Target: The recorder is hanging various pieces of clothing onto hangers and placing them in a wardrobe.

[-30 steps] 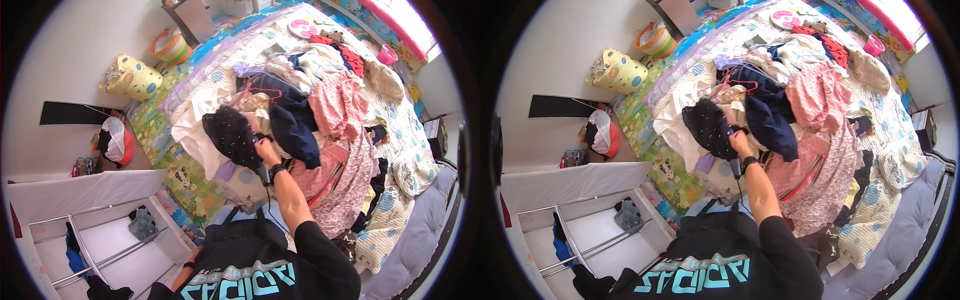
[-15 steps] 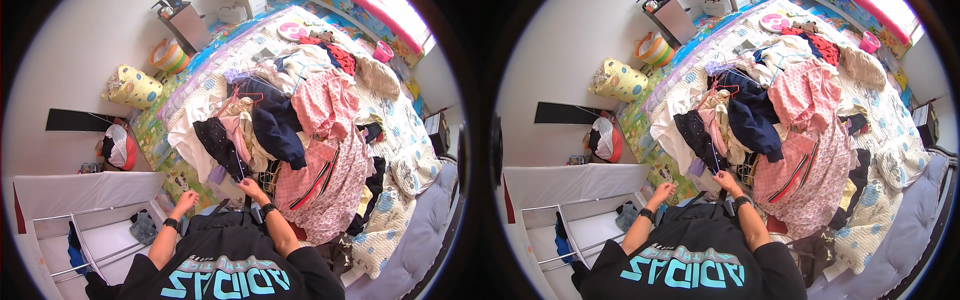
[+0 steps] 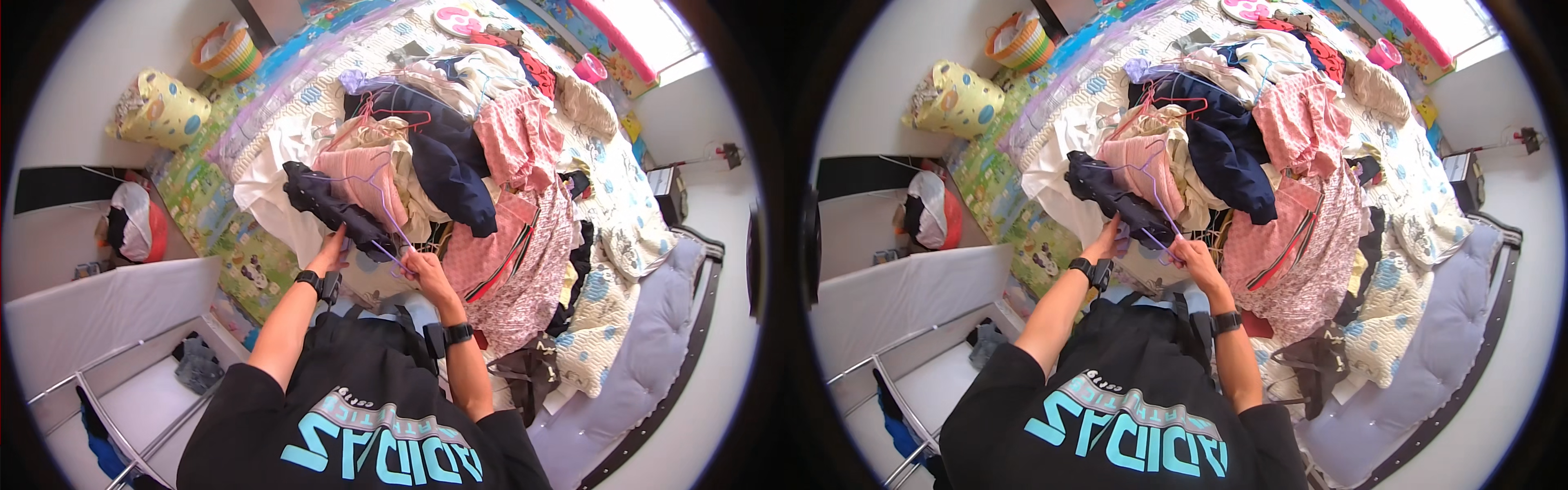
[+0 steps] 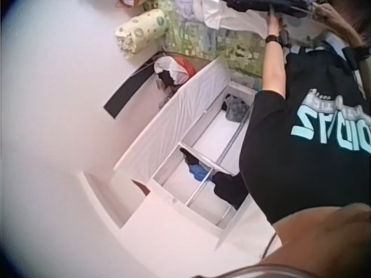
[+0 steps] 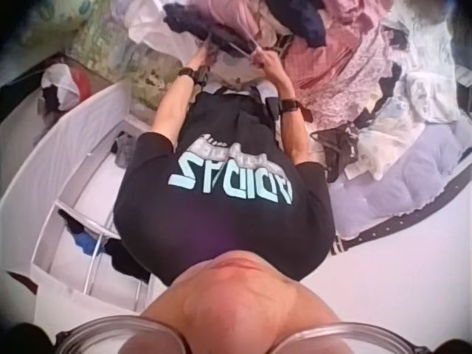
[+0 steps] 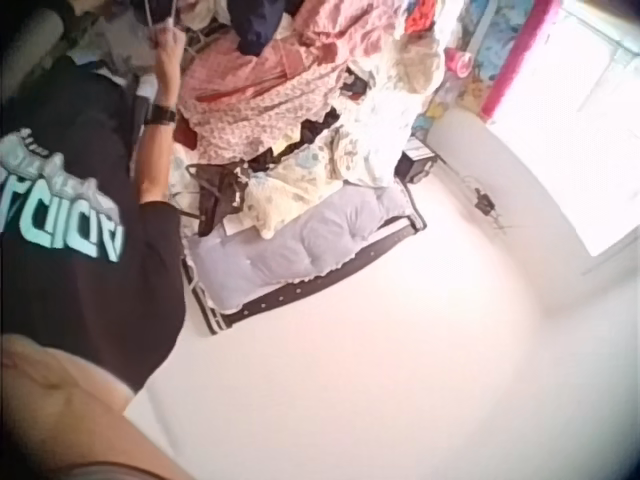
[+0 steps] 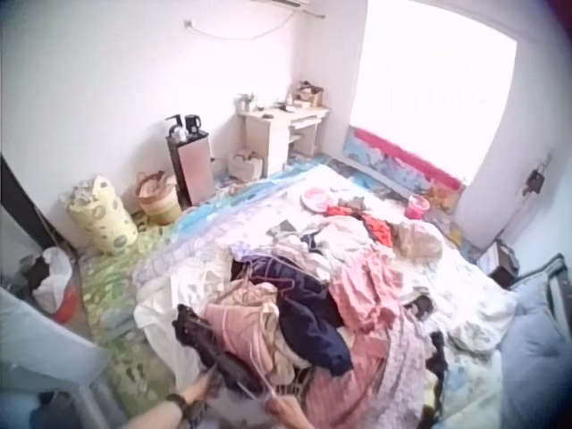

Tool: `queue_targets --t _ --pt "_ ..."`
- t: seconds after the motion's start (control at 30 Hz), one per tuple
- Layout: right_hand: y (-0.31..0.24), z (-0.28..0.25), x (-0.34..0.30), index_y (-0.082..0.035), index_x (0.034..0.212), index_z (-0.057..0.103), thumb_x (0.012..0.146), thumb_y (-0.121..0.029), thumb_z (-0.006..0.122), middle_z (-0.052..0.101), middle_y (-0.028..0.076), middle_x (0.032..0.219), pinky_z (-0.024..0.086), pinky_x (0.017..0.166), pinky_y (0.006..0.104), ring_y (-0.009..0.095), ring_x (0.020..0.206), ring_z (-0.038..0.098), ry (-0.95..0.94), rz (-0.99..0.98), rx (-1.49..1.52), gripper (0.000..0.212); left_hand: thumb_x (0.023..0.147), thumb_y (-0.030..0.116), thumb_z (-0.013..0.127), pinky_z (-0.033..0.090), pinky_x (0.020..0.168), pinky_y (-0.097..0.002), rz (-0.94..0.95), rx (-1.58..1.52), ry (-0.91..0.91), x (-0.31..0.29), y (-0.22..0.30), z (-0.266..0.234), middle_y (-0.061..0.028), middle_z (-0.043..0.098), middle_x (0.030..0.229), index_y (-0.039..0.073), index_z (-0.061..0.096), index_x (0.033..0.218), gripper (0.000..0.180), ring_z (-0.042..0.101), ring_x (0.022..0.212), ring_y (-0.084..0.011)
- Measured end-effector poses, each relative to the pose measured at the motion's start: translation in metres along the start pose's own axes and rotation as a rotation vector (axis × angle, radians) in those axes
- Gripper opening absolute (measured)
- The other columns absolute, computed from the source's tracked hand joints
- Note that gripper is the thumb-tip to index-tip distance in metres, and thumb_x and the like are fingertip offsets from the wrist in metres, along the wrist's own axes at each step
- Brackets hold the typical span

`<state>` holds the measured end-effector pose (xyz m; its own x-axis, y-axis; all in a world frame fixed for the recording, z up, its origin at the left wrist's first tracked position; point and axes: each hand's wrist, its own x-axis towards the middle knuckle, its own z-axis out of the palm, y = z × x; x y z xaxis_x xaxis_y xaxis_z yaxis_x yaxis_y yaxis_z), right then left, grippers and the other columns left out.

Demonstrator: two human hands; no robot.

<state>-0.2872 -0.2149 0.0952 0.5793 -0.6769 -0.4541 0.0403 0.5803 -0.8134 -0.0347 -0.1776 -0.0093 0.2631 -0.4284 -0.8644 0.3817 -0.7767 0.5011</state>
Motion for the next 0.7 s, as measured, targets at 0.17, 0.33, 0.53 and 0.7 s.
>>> queue_targets --t 0.17,0.33,0.53,0.7 --pt "0.007 0.006 -0.044 -0.002 0.072 0.055 0.101 -0.035 0.040 0.051 -0.001 0.066 0.037 0.058 0.0219 0.008 0.062 0.045 0.123 0.015 -0.008 0.046 0.091 0.048 0.052 0.037 0.104 -0.0401 0.074 -0.784 -0.461 0.009 -0.002 -0.009 -0.0107 0.055 0.127 -0.002 0.044 0.132 0.064 0.052 0.116 -0.0223" --pt "0.024 -0.012 -0.055 -0.003 0.071 0.055 0.101 -0.033 0.041 0.055 0.000 0.067 0.037 0.057 0.0234 0.007 0.061 0.046 0.322 -0.099 -0.307 0.045 0.090 0.025 0.057 0.050 0.078 -0.0306 0.492 -0.052 -0.207 0.000 0.034 -0.002 -0.0084 0.065 0.098 -0.002 0.060 0.109 0.033 0.062 0.085 -0.0169" --pt "0.021 -0.007 -0.042 -0.002 0.081 0.058 0.102 -0.030 0.040 0.058 0.001 0.073 0.039 0.059 0.0239 0.008 0.064 0.047 0.447 -0.211 -0.394 0.040 0.086 0.032 0.063 0.049 0.071 -0.0379 0.812 0.559 -0.343 -0.068 0.073 0.066 -0.0246 0.064 0.081 -0.007 0.062 0.088 0.040 0.065 0.076 -0.0297" --pt "0.007 -0.004 -0.042 -0.003 0.080 0.056 0.101 -0.034 0.042 0.055 0.002 0.071 0.044 0.057 0.0239 0.009 0.059 0.051 0.642 -0.280 -0.305 0.040 0.089 0.030 0.057 0.047 0.083 -0.0380 0.904 0.500 -0.603 -0.099 0.073 0.107 -0.0234 0.065 0.092 -0.007 0.058 0.106 0.041 0.063 0.088 -0.0325"
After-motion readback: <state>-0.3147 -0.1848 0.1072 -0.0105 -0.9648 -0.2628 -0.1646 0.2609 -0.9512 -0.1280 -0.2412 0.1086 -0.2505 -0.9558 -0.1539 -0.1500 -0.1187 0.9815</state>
